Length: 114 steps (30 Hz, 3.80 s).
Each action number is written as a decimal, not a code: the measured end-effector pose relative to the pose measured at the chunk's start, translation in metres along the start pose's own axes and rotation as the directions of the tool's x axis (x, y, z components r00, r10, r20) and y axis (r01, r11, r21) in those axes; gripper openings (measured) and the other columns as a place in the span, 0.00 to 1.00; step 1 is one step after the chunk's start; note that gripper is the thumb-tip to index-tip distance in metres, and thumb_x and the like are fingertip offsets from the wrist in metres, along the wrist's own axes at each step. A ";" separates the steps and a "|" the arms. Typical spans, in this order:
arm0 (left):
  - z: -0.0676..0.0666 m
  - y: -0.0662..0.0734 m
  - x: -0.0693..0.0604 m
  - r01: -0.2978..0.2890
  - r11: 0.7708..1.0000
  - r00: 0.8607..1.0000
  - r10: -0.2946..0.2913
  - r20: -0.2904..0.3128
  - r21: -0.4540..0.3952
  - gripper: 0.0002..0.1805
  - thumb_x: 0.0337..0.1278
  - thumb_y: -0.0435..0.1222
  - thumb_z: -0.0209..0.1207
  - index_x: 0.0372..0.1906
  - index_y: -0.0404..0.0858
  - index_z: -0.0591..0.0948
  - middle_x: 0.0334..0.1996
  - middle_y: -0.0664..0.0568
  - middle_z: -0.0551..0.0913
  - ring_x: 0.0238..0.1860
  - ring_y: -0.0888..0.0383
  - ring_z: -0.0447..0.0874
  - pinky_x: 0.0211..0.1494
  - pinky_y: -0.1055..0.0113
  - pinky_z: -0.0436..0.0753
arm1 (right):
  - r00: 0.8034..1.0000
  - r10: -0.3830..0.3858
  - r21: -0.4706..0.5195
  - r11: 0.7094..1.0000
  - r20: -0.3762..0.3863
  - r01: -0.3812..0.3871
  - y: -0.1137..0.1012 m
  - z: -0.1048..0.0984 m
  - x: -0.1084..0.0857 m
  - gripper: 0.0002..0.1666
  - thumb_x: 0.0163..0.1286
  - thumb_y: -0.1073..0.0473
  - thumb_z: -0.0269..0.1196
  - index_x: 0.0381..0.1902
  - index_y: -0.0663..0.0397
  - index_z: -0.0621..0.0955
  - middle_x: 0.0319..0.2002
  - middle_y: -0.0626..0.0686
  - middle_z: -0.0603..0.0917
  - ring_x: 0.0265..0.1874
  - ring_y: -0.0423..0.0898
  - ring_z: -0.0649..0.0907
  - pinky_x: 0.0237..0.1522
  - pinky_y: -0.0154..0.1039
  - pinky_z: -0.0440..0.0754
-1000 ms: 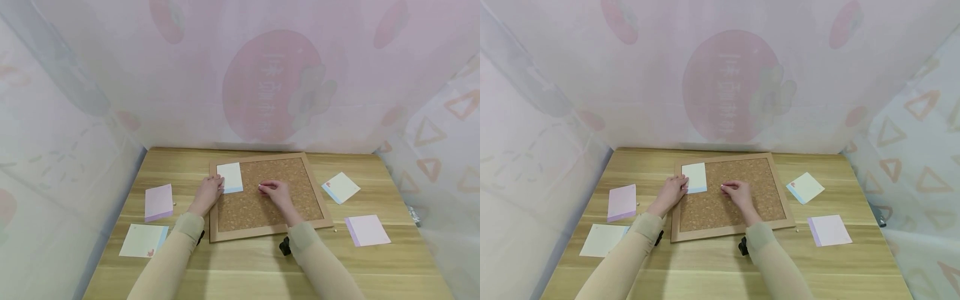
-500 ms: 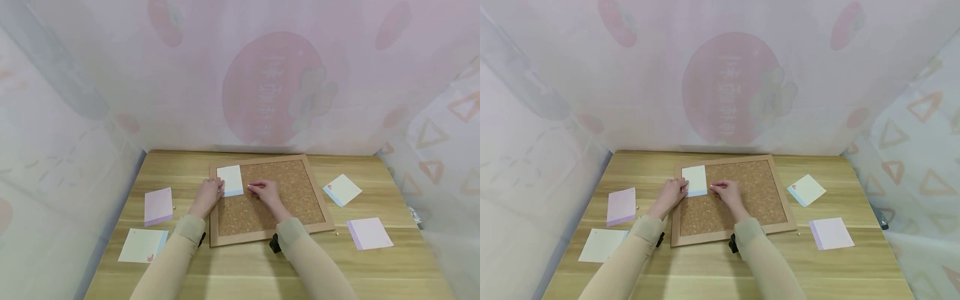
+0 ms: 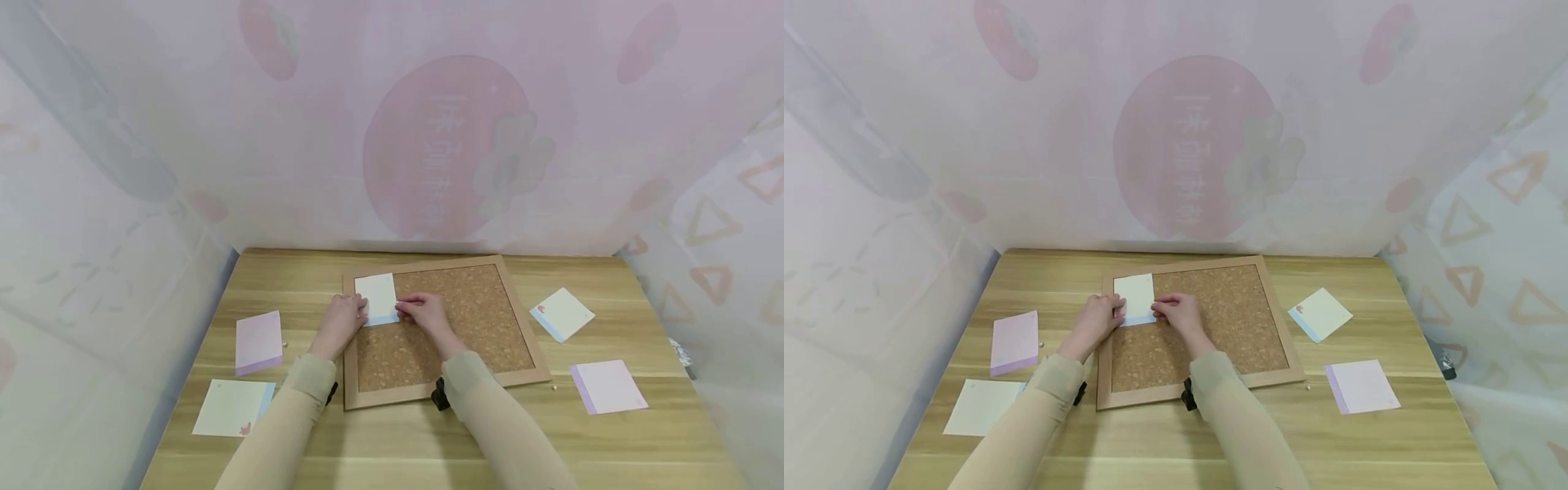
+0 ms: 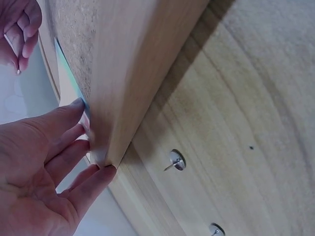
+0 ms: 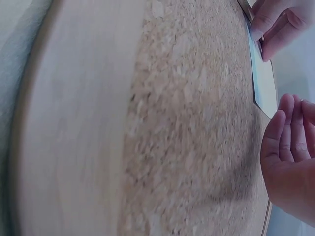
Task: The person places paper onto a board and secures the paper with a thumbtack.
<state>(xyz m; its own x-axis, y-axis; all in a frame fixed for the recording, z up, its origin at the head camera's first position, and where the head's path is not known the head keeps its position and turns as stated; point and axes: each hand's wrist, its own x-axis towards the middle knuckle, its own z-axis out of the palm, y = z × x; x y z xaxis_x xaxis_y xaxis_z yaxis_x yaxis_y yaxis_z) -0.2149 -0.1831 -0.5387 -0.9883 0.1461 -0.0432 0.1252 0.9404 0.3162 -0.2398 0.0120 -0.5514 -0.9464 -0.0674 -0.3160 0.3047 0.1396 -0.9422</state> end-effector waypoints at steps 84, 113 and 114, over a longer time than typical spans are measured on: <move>0.002 -0.002 0.001 0.020 0.999 1.000 -0.020 -0.015 -0.032 0.19 0.58 0.36 0.69 0.55 0.38 0.85 0.54 0.42 0.86 0.53 0.39 0.81 0.57 0.46 0.82 | 0.984 0.178 -0.315 0.934 -0.004 -0.170 -0.018 0.027 0.031 0.05 0.63 0.65 0.70 0.34 0.64 0.87 0.30 0.61 0.90 0.19 0.41 0.86 0.31 0.38 0.89; 0.000 -0.001 0.001 0.035 0.999 0.999 -0.035 -0.003 -0.035 0.19 0.58 0.37 0.68 0.56 0.39 0.85 0.54 0.42 0.86 0.54 0.39 0.81 0.55 0.47 0.84 | 0.981 0.194 -0.332 0.925 -0.004 -0.184 -0.024 0.025 0.029 0.06 0.63 0.65 0.70 0.34 0.65 0.87 0.26 0.59 0.90 0.19 0.41 0.86 0.33 0.40 0.90; 0.000 -0.001 0.001 0.033 0.999 0.999 -0.033 -0.003 -0.035 0.19 0.58 0.37 0.68 0.56 0.39 0.85 0.54 0.42 0.86 0.54 0.39 0.82 0.55 0.47 0.84 | 0.981 0.194 -0.328 0.926 -0.004 -0.184 -0.024 0.025 0.029 0.06 0.63 0.65 0.70 0.34 0.65 0.87 0.26 0.59 0.90 0.19 0.42 0.86 0.32 0.40 0.90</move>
<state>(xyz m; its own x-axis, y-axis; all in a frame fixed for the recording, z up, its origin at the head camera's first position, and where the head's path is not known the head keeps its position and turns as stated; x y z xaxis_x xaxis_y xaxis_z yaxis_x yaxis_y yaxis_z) -0.2163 -0.1837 -0.5393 -0.9922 0.1140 -0.0504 0.0896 0.9334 0.3475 -0.2717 -0.0177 -0.5408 -0.8699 -0.0356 -0.4920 0.4211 0.4660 -0.7781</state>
